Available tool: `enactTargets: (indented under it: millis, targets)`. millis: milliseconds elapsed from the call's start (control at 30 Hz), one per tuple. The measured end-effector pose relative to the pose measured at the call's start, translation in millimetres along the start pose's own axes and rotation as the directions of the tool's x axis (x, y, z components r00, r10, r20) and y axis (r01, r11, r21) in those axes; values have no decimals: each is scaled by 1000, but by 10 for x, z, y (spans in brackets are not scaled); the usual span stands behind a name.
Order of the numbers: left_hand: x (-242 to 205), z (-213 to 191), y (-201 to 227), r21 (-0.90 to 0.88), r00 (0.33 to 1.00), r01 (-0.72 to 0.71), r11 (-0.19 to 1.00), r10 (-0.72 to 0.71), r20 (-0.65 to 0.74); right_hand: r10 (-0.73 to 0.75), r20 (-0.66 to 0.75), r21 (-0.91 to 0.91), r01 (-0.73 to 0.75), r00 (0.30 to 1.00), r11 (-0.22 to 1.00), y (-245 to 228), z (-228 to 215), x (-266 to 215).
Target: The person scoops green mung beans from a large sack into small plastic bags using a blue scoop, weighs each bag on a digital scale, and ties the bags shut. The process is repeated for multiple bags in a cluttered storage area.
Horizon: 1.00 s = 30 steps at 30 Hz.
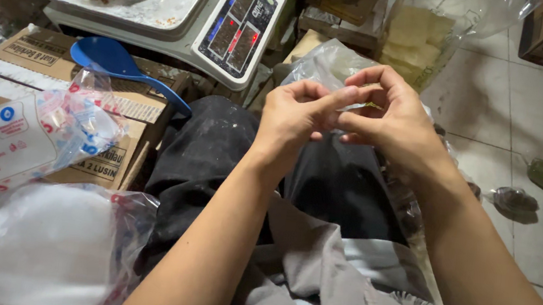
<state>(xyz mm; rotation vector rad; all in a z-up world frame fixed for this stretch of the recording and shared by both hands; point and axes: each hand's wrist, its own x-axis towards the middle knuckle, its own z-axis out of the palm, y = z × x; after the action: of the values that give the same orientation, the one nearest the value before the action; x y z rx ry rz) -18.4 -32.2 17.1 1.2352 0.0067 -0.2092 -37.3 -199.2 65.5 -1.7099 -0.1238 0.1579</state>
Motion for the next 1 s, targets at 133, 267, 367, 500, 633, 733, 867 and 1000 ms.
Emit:
enactTargets:
  millis: [133, 267, 367, 500, 633, 733, 867, 1000]
  targets:
    - [4, 6, 100, 57, 998, -31, 998, 28, 51, 44, 1, -46, -44, 999, 998, -53, -31, 22]
    - [40, 13, 157, 107, 992, -120, 987, 117, 36, -2, -85, -9, 2, 996, 1000, 10, -75, 72]
    - [75, 29, 190, 220, 983, -159, 962, 175, -55, -45, -205, -49, 36, 978, 998, 96, -120, 113]
    - [126, 95, 185, 436, 946, -170, 884, 271, -179, -134, -215, -132, 107, 967, 986, 259, -194, 175]
    - [130, 233, 120, 687, 827, -318, 653, 546, -136, -356, -122, -615, 211, 926, 760, 404, -259, 240]
    - [76, 293, 63, 755, 784, -378, 535, 619, -46, -388, -149, -740, 158, 909, 654, 482, -219, 297]
    - [64, 242, 19, 805, 847, -361, 471, 527, 72, -253, -275, -754, -45, 927, 655, 525, -150, 310]
    - [205, 138, -12, 881, 890, -324, 344, 426, 160, -275, -237, -806, -31, 932, 591, 550, -134, 432]
